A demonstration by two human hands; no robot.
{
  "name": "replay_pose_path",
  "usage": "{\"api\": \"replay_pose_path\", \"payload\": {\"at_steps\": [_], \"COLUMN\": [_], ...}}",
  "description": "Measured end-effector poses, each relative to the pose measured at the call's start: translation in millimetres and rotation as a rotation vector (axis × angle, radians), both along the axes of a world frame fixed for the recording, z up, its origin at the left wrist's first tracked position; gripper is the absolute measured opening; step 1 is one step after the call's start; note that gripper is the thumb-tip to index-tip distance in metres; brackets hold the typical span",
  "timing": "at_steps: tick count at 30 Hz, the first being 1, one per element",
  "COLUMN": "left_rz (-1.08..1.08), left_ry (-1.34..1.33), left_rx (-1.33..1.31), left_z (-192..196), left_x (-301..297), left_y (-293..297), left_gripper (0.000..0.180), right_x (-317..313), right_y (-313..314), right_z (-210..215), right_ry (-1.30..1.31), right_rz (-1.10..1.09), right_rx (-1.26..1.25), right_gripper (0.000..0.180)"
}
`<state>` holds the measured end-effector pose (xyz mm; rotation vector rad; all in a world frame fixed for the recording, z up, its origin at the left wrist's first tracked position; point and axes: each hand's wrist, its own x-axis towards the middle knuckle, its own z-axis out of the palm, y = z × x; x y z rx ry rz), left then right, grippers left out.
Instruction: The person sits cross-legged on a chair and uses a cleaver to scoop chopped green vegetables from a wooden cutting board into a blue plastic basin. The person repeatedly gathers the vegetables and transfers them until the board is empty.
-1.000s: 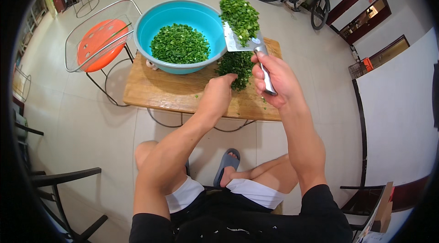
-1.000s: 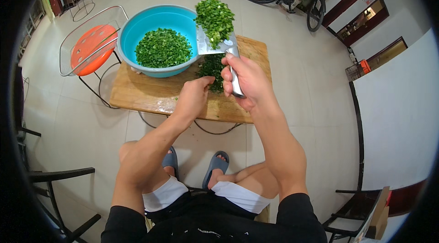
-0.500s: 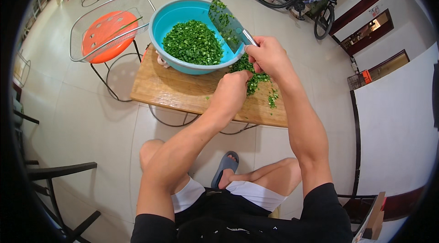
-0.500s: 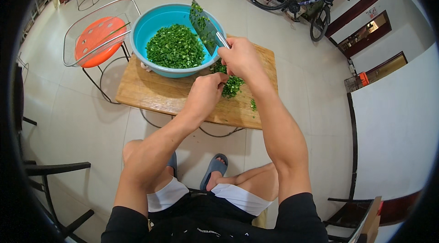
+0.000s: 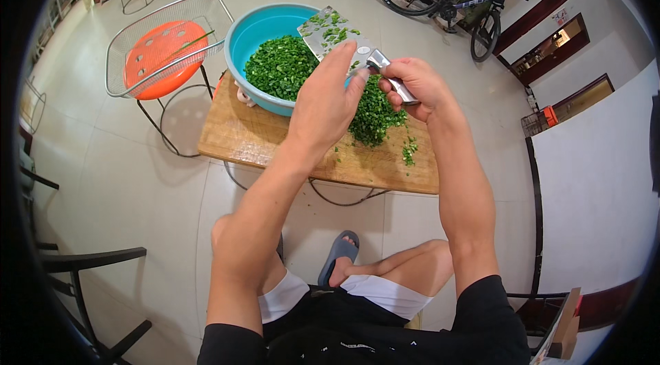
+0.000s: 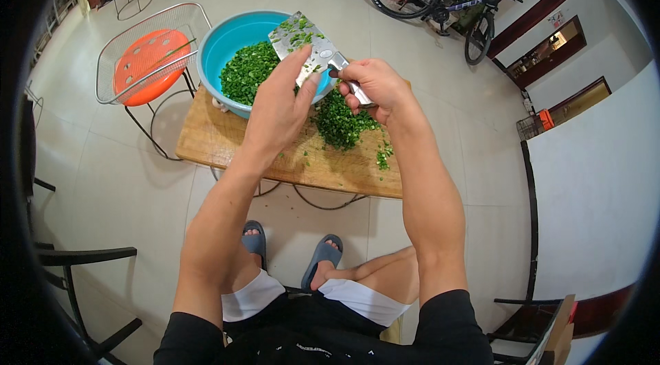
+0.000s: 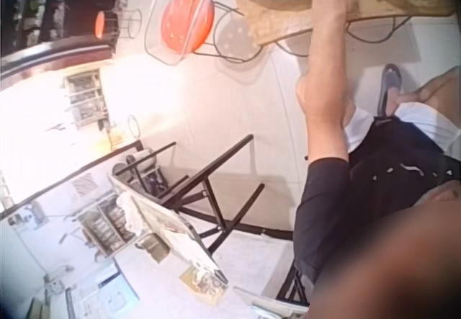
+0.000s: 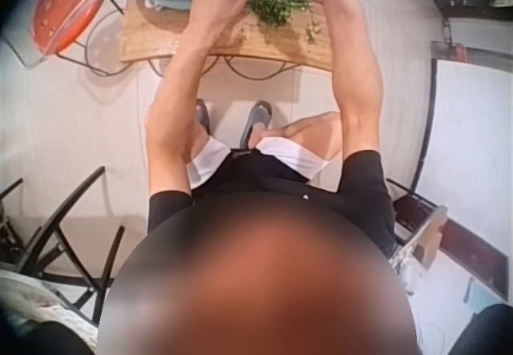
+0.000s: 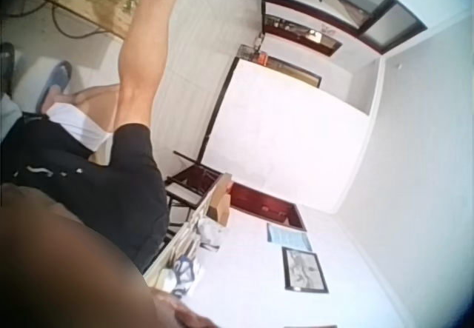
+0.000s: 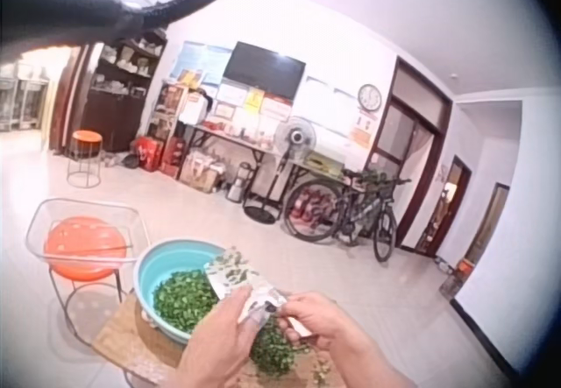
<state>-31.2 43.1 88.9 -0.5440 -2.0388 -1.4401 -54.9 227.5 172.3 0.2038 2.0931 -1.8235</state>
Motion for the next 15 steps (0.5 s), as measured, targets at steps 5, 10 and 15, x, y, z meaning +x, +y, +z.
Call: {"api": "replay_pose_path", "payload": {"at_steps": [5,10,15], "left_rz": [-0.098,-0.091,-0.023], "left_ry": [0.125,0.082,0.043], "left_rx": [-0.571,-0.616,-0.664], "left_z": [-11.1,-10.2,-2.8], "left_x": [-9.0,-14.3,-19.2], "left_y": [-9.3,-8.2,-14.7], "left_gripper": [0.086,0.094,0.092], "right_x": [3.8,8.2,14.4], "right_y": [0.0,8.1,19.3], "right_z": [4.8,12.0,17.3], "right_ry": [-0.022,-0.009,-0.038], "right_rz": [0.024,0.149,0.251], "right_rx": [-0.048,-0.009,0.091], "right_gripper": [0.012,0.020,0.024]}}
